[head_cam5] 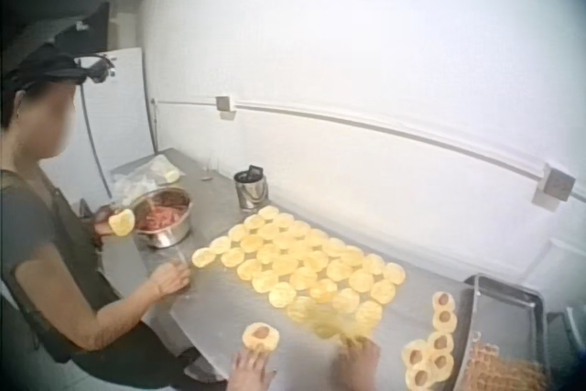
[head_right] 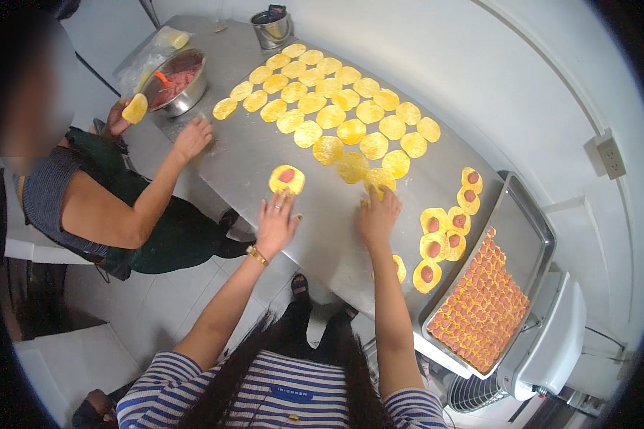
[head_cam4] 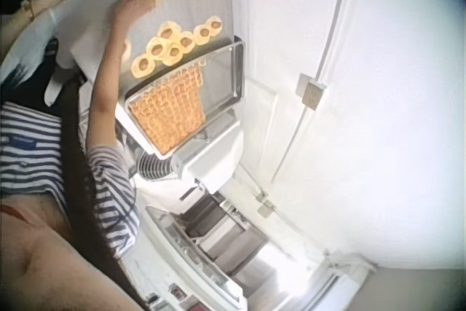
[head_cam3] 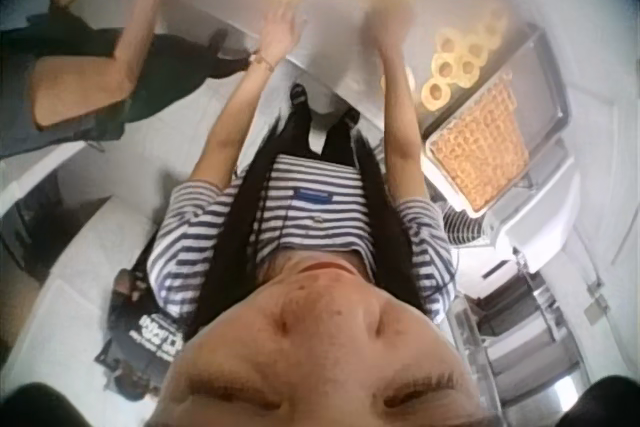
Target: The person places a small meat filling onto flattened yellow dough discs, folds the dough around the filling, and arranges the finished pastries on a metal tray. Another person works alongside, performing similar steps.
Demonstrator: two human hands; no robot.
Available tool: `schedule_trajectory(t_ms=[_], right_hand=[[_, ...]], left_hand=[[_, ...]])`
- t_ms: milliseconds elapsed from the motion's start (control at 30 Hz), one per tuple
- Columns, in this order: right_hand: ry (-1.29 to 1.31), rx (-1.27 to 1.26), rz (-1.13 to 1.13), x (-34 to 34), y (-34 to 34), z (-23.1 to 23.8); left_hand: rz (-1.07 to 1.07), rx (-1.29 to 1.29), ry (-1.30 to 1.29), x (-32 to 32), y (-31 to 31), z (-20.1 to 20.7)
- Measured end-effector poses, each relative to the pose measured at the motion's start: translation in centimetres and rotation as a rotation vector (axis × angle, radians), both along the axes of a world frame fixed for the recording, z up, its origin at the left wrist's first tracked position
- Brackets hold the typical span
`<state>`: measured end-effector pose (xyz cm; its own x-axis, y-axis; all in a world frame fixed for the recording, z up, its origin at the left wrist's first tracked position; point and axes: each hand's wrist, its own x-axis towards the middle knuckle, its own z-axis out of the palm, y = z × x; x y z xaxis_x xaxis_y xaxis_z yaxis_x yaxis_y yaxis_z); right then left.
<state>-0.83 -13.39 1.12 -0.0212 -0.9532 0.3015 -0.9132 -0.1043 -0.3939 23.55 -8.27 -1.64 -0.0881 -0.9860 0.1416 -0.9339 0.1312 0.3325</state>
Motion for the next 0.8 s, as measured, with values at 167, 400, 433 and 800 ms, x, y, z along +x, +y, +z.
schedule_trajectory(t_ms=[167, 400, 433, 800], right_hand=[[-0.111, -0.011, -0.006, -1.1, 5.0, 0.9], [-0.038, 0.030, -0.046, -2.9, 11.9, 2.3], [-0.062, 0.044, -0.071, -3.2, 12.6, 2.7], [-0.130, -0.079, -0.234, -5.6, 17.5, 3.7]], left_hand=[[-0.265, 0.049, 0.008, -2.4, 5.3, -0.1], [-0.720, 0.057, 0.257, -5.8, 8.8, 0.4], [-0.662, 0.024, 0.331, -5.6, 9.0, 0.5], [-0.319, -0.010, 0.503, 0.3, 7.9, -0.2]])
